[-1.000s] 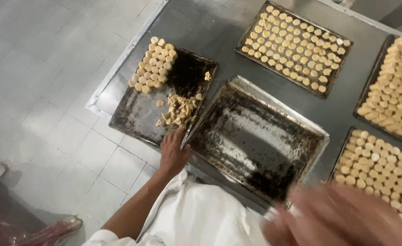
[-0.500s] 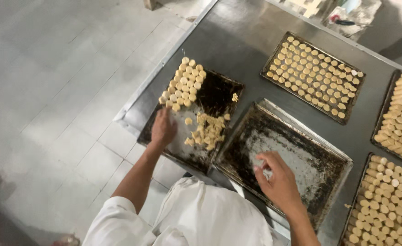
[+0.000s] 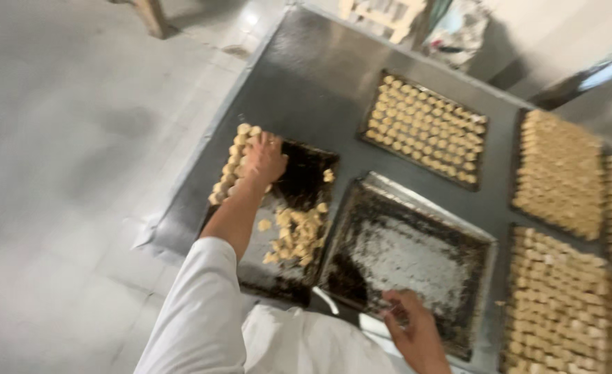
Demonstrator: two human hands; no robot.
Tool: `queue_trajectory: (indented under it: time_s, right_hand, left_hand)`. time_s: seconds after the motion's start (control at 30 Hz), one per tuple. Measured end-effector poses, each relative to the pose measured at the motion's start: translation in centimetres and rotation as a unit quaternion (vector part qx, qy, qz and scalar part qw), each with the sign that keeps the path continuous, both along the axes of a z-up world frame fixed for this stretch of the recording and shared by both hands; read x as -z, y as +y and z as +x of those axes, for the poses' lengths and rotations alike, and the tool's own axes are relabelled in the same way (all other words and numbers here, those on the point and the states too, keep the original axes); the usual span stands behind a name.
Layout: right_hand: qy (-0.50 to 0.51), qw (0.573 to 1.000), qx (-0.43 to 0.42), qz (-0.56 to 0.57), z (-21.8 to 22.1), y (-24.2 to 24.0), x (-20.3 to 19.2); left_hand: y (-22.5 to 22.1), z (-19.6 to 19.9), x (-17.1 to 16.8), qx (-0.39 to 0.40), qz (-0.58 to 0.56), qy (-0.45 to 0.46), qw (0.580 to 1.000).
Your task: The person arranges small, round baked goods onto metal trays by hand, moving them from a pile into neat rows.
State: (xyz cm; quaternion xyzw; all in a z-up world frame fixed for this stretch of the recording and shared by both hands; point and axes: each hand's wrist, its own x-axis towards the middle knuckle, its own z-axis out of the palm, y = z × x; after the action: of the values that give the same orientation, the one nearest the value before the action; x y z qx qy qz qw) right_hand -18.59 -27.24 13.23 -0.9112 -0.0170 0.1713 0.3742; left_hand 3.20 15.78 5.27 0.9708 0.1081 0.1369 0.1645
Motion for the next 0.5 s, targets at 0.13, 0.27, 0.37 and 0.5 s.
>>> queue_trajectory:
  time_s: [0.13,0.27,0.37,0.5]
  right_hand:
    - [0.021,0.998,0.060,0.027,0.1,-2.1,2.3]
    - [0.038,0.995,0.086,-0.038,1.1,-2.8,3.3]
    - [0.028,0.998,0.061,-0.008,1.8,-1.2,3.1]
    - [0.003,0.999,-0.039,0.027,3.4,1.7,0.9]
  left_hand:
    - [0.6,3.0,0.5,-0.028,0.148,0.123,0.981]
    - [-0.1,4.0,3.6,0.001,0.229,0.094,0.969]
    - [-0.2,3.9,6.2,0.072,0.230,0.066,0.968]
    - [0.7,3.8,5.6,0.103,0.196,0.015,0.975]
